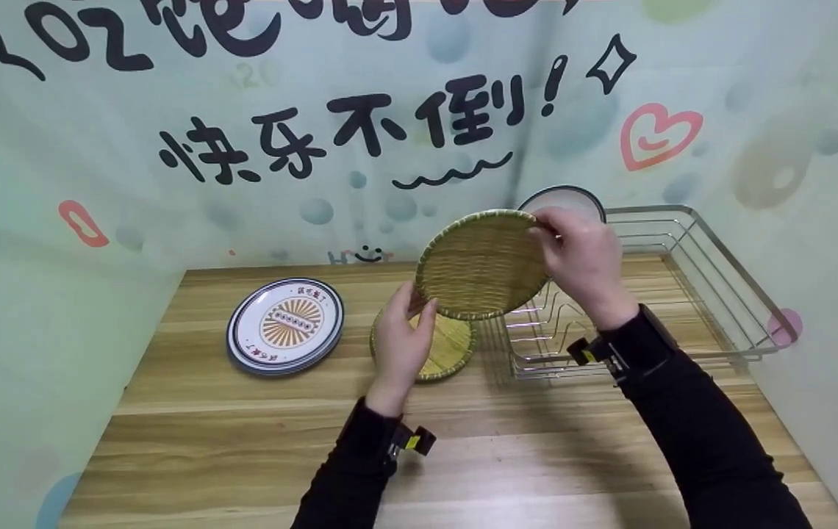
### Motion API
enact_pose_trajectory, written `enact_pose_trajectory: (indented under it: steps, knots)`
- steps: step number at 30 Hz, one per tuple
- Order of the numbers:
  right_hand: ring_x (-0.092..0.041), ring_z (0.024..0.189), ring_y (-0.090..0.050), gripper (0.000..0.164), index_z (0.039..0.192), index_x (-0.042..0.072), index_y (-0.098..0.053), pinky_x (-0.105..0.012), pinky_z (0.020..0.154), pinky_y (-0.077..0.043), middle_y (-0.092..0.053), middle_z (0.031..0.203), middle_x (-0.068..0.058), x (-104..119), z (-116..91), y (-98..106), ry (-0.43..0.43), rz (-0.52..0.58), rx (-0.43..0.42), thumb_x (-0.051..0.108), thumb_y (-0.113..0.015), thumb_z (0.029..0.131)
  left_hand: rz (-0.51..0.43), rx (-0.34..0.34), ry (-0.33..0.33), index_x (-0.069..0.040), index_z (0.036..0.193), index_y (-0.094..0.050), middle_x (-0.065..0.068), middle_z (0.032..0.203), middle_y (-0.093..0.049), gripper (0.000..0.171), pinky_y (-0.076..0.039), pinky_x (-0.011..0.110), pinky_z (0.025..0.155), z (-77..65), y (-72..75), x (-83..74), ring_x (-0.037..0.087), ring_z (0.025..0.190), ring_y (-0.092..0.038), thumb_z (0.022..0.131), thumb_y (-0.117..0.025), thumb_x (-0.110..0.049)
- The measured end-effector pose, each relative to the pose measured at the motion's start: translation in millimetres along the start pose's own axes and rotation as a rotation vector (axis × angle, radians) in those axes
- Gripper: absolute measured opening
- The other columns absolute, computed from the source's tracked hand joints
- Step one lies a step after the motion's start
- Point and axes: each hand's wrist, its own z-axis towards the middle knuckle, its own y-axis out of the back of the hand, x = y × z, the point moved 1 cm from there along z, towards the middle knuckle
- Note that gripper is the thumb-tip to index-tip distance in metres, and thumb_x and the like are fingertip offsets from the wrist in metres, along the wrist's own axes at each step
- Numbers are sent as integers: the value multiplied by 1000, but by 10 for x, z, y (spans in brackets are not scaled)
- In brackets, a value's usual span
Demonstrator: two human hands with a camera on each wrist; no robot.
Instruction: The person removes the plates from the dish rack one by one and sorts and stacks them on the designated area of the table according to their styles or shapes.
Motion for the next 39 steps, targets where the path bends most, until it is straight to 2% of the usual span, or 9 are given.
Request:
enact_pose_trajectory:
  steps: [7,16,26,33,39]
  knots:
    - [-29,77,-68,9,93,4,-72,-44,67,-56,-73,90,-12,-3,-21,-34,23,0,30,4,-75,85,-44,-51,-32,5,109,-65,15,96,-71,20,-58,24,76,7,26,-1,22,84,-70,90,-67,4]
    - [-28,77,-68,8,94,3,-72,-43,70,-57,-73,91,-12,24,-51,-64,20,17,67,4,-74,86,-51,-86,-56,5,101,-68,12,85,-72,13,-59,25,64,-4,61,30,20,72,-69,88,-67,8]
    - [-28,79,-66,11,96,1,-72,-43,74,-55,-72,93,-13,42,-42,-67,-35,73,125,4,-74,87,-53,-124,-77,5,96,-71,12,82,-73,11,-58,25,61,-9,109,24,20,67,-69,86,-69,7]
    - [-29,82,-65,13,99,0,-71,-43,76,-55,-71,95,-14,32,-34,-60,-39,123,180,5,-73,88,-88,-135,-90,4,92,-71,10,76,-72,7,-57,24,57,-25,130,43,21,62,-68,86,-70,7]
    - [-30,85,-65,14,101,0,-70,-44,78,-54,-71,98,-15,20,-36,-62,-28,135,210,8,-72,90,-105,-141,-86,4,93,-71,13,79,-72,8,-58,25,58,-40,145,33,25,64,-69,85,-71,7]
